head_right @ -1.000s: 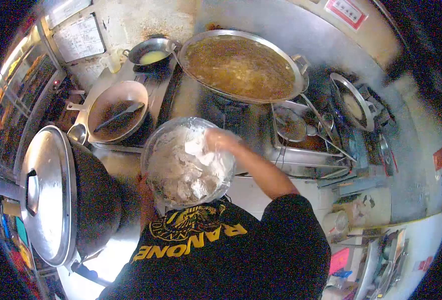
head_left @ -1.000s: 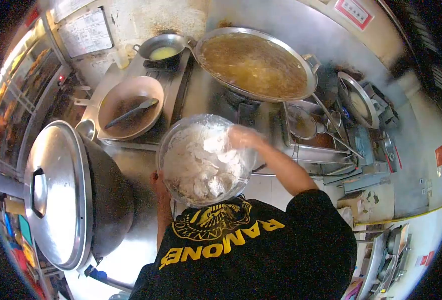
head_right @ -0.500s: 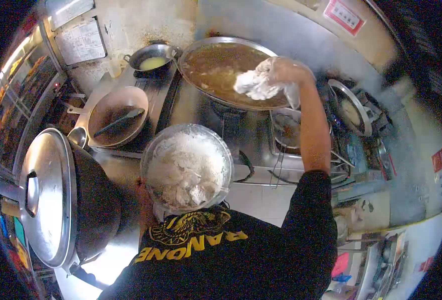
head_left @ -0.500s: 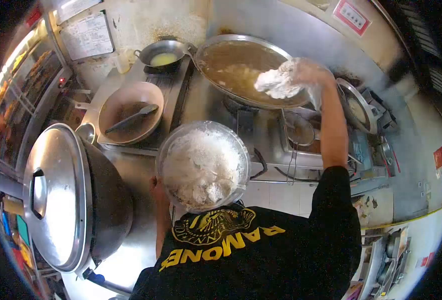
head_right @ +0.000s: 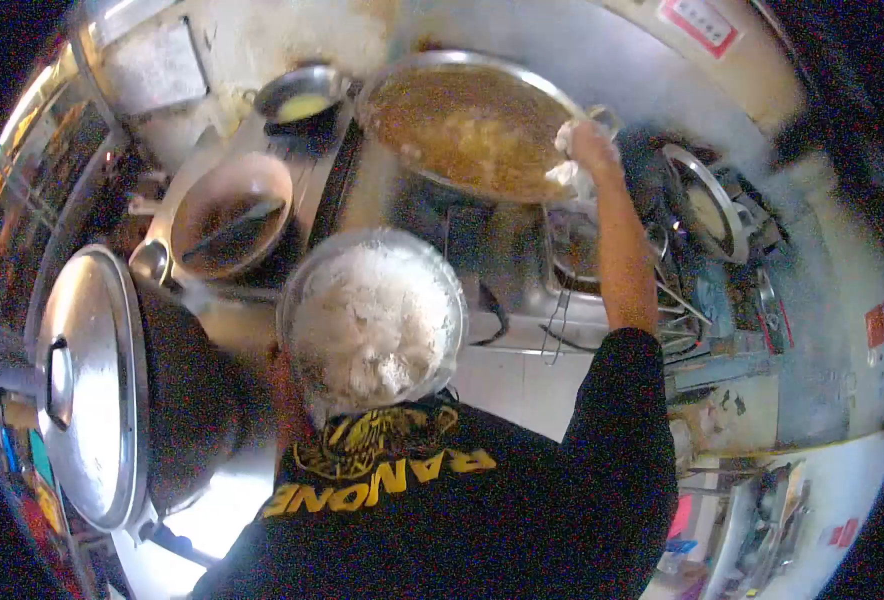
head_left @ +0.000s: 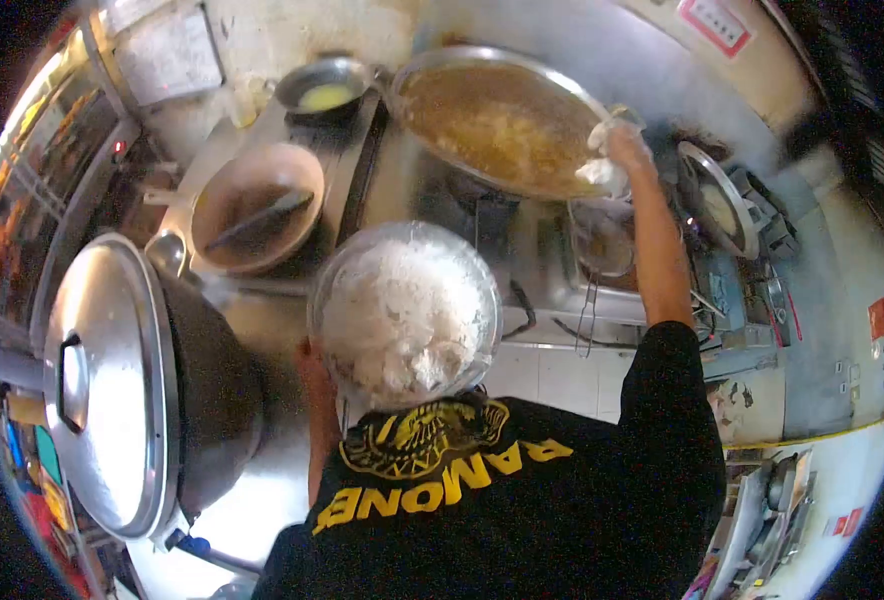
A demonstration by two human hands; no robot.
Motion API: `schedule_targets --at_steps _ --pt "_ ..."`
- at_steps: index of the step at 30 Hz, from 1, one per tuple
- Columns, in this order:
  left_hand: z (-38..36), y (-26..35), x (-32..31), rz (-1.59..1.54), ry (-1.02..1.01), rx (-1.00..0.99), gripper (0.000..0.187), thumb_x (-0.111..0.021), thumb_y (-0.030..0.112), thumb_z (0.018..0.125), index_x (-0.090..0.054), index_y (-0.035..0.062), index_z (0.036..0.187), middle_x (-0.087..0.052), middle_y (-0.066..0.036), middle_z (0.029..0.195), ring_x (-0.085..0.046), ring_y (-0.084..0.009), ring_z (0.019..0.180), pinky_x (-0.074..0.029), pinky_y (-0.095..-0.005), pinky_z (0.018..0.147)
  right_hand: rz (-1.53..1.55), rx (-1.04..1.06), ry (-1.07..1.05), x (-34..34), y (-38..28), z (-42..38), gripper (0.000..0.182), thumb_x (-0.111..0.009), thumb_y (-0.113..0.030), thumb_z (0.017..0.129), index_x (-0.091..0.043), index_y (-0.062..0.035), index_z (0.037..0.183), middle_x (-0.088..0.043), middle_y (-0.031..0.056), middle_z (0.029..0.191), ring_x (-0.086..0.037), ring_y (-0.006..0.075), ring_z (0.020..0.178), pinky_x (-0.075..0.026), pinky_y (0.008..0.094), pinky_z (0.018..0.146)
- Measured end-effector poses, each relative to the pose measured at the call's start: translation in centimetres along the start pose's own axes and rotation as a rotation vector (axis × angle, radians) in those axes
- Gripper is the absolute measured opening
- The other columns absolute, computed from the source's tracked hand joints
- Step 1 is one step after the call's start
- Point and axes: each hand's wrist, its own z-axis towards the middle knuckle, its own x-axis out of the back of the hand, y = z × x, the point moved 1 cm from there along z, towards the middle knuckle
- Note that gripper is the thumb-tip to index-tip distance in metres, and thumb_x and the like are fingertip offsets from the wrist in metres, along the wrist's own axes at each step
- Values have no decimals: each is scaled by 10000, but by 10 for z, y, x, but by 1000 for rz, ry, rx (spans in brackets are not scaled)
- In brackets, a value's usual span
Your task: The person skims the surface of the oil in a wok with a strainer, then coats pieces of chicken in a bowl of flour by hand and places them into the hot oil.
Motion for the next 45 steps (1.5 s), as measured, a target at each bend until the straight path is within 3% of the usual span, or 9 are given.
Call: schedule_targets --at_steps 7,17,19,22,26,30,32,38,45 --pt "1 15 -5 -161 78 217 194 -495 156 785 -465 -5 888 -475 -46 784 -455 -139 709 -387 -263 638 587 206 -82 154 -150 -93 176 -571 -132 662 -588 -63 823 -583 99 808 -556 182 750 -431 294 739" --pt "6 0 -5 -426 85 272 172 -551 154 750 -495 40 866 -485 -38 818 -470 -138 704 -395 -278 600 781 714 -971 -94 -373 -224 423 -539 -394 697 -550 -5 862 -578 154 765 -537 200 650 -448 308 611" --pt "6 5 -7 -390 72 284 170 -561 150 743 -499 42 858 -488 -39 825 -474 -140 703 -395 -277 591 1529 568 -1000 -185 -406 -241 503 -519 -471 691 -543 -37 943 -547 167 922 -524 186 859 -418 309 743" --pt "-6 31 -12 -263 116 299 153 -557 125 741 -501 38 854 -494 -43 823 -472 -138 706 -394 -274 590 2140 677 -1139 -74 -366 -233 529 -475 -469 724 -425 -133 1130 -445 181 1095 -433 237 1026 -338 347 873" --pt "-6 35 -21 -352 222 158 97 -543 100 746 -507 36 808 -502 -39 761 -470 -135 656 -393 -274 581 955 785 -1022 -2 -353 -215 506 -477 -442 731 -427 -132 1128 -428 187 1112 -423 269 1025 -339 350 880" --pt "-6 36 -18 -339 189 204 81 -544 94 745 -504 35 784 -503 -32 741 -471 -131 646 -391 -267 584 1616 975 -878 -28 -360 -224 398 -499 -405 722 -558 -65 917 -521 184 958 -498 245 891 -396 331 794" --pt "-4 30 -15 -301 189 216 84 -546 93 743 -503 33 783 -503 -27 739 -471 -128 652 -390 -264 586 809 858 -1029 11 -353 -222 260 -507 -296 727 -564 -49 788 -558 133 802 -527 228 732 -425 353 707" --pt "4 4 -11 -460 123 226 88 -551 91 739 -497 38 784 -483 -6 731 -451 -116 654 -383 -251 592 1137 879 -470 -42 -379 -250 295 -580 -324 657 -558 -30 665 -530 101 632 -482 174 567 -426 325 574" --pt "12 -25 -5 -360 145 155 130 -556 94 738 -491 29 830 -488 -37 798 -456 -147 743 -388 -283 651 807 950 -820 10 -377 -247 408 -600 -398 617 -569 -7 731 -559 140 687 -521 228 630 -422 352 616"
